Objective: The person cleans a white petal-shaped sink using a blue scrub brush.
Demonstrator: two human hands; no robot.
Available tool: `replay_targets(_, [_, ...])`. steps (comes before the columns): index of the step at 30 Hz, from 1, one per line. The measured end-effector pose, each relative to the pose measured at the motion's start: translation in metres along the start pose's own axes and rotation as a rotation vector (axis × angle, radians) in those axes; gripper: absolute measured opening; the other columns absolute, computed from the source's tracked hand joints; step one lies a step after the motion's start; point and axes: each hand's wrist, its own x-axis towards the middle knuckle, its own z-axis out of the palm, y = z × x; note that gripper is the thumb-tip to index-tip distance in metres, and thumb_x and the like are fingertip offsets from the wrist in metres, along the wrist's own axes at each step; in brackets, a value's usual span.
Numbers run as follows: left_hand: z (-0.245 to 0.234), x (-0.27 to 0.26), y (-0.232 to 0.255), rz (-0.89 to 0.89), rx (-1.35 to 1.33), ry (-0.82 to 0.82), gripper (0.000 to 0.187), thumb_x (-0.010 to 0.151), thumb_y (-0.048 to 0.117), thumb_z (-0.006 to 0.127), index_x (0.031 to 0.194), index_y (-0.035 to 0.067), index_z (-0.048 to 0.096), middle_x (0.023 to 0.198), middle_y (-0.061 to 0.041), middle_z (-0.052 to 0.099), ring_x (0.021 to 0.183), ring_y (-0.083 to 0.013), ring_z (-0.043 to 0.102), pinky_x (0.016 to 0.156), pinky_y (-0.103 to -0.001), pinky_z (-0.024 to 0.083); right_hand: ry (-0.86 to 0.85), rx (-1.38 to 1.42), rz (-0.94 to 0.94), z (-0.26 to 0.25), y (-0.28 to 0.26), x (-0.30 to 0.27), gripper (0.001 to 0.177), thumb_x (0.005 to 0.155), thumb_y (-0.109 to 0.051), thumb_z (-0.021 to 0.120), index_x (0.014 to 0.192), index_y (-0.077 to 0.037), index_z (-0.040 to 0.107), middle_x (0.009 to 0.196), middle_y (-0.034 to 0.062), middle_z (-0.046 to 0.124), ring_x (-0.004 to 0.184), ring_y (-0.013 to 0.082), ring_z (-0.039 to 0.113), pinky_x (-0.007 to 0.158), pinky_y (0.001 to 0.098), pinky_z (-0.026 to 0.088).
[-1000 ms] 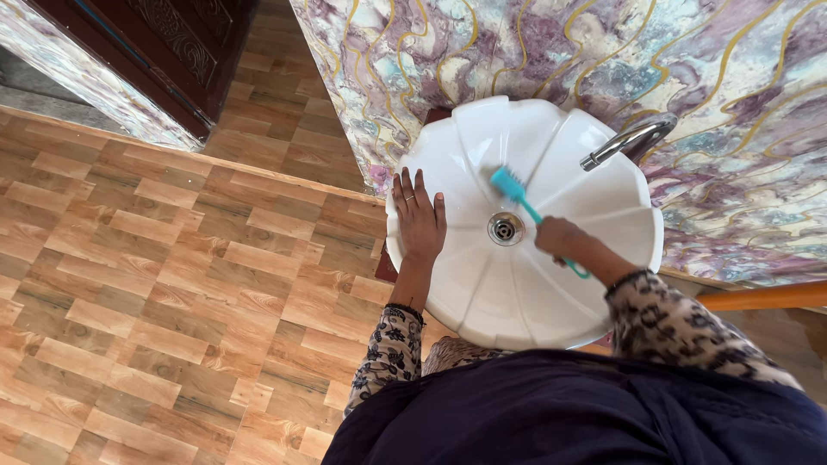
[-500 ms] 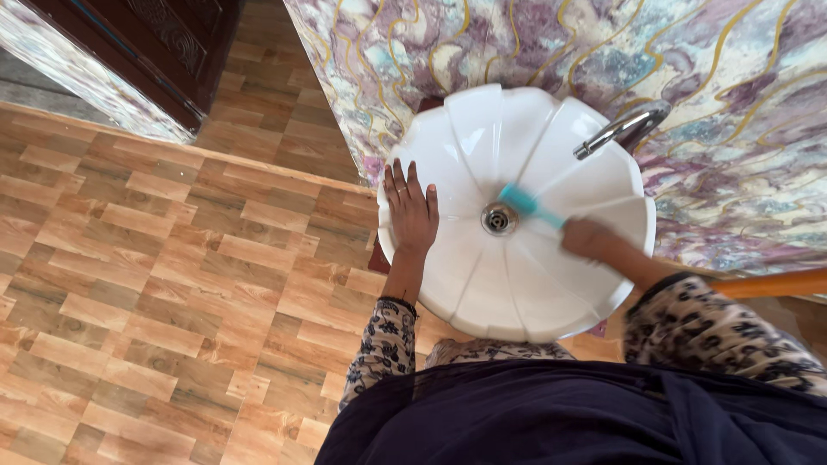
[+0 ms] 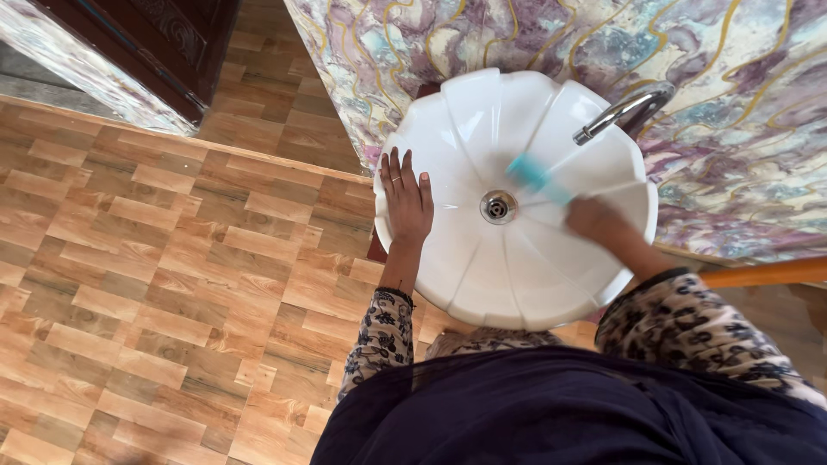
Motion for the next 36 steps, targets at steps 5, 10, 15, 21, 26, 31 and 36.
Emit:
replay_targets(5, [-0.009, 0.003, 0.005, -0.081, -0.128, 0.021, 0.057, 0.113, 0.037, 0.026, 0.153, -0.001, 0.04, 0.162, -0.023, 0.036, 0.157, -0.0437, 0.02, 0.129, -0.058, 0.018, 0.095, -0.018, 0.068, -0.006, 0.021, 0.015, 0.021, 0.089, -0.02, 0.066, 0.095, 0.0, 0.068, 0.086, 0.0155, 0.07, 0.077, 0.0293, 0.069, 0.065, 0.0409, 0.057])
replay_targets(10, [-0.016, 0.003, 0.01, -0.109, -0.262, 0.049, 0.063, 0.113, 0.044, 0.019, 0.153, -0.001, 0.04, 0.163, -0.023, 0.035, 0.158, -0.0434, 0.02, 0.128, -0.055, 0.022, -0.339, 1.698, 0.129, -0.061, -0.153, 0.04, 0.024, 0.099, -0.025, 0.056, 0.11, -0.004, 0.06, 0.076, 0.0094, 0.056, 0.054, 0.0206, 0.053, 0.044, 0.0343, 0.046])
replay_targets(15, [-0.02, 0.001, 0.015, -0.049, -0.201, 0.035, 0.068, 0.113, 0.047, 0.015, 0.154, 0.0, 0.041, 0.164, -0.022, 0.036, 0.157, -0.0429, 0.022, 0.13, -0.058, 0.016, -0.286, 1.274, 0.033, -0.073, -0.169, 0.037, 0.027, 0.094, -0.021, 0.051, 0.11, -0.003, 0.063, 0.088, 0.0133, 0.062, 0.06, 0.0276, 0.062, 0.053, 0.0413, 0.053])
replay_targets(21, [-0.02, 0.004, 0.018, -0.017, -0.2, 0.044, 0.067, 0.114, 0.047, 0.016, 0.153, -0.001, 0.041, 0.163, -0.023, 0.038, 0.158, -0.0437, 0.021, 0.13, -0.057, 0.019, -0.276, 0.743, 0.128, -0.055, -0.098, 0.015, 0.036, 0.092, -0.022, 0.049, 0.104, 0.002, 0.073, 0.099, 0.0195, 0.074, 0.069, 0.0321, 0.074, 0.071, 0.0439, 0.061])
replay_targets(26, [-0.019, 0.004, 0.019, -0.007, -0.173, 0.038, 0.064, 0.114, 0.044, 0.017, 0.154, 0.0, 0.041, 0.163, -0.022, 0.037, 0.159, -0.0434, 0.021, 0.13, -0.059, 0.016, -0.46, 1.303, 0.035, -0.115, -0.181, -0.014, 0.046, 0.104, -0.034, 0.042, 0.125, 0.003, 0.06, 0.092, 0.0187, 0.069, 0.06, 0.023, 0.06, 0.052, 0.0383, 0.056])
replay_targets(31, [-0.015, 0.005, 0.018, 0.045, -0.141, 0.037, 0.059, 0.115, 0.041, 0.02, 0.153, 0.002, 0.042, 0.164, -0.019, 0.038, 0.159, -0.0418, 0.023, 0.132, -0.062, 0.015, -0.255, 0.771, 0.171, -0.091, -0.095, -0.012, 0.038, 0.092, -0.02, 0.052, 0.121, -0.005, 0.072, 0.103, 0.0159, 0.072, 0.077, 0.0333, 0.074, 0.063, 0.0441, 0.058])
replay_targets(36, [-0.014, 0.002, 0.016, 0.03, -0.111, 0.005, 0.058, 0.114, 0.039, 0.02, 0.153, 0.002, 0.042, 0.163, -0.02, 0.037, 0.158, -0.0418, 0.022, 0.13, -0.062, 0.014, -0.509, 1.06, 0.237, -0.139, -0.127, -0.035, 0.045, 0.09, -0.017, 0.048, 0.132, -0.007, 0.06, 0.106, 0.0208, 0.075, 0.078, 0.0363, 0.076, 0.061, 0.0471, 0.064])
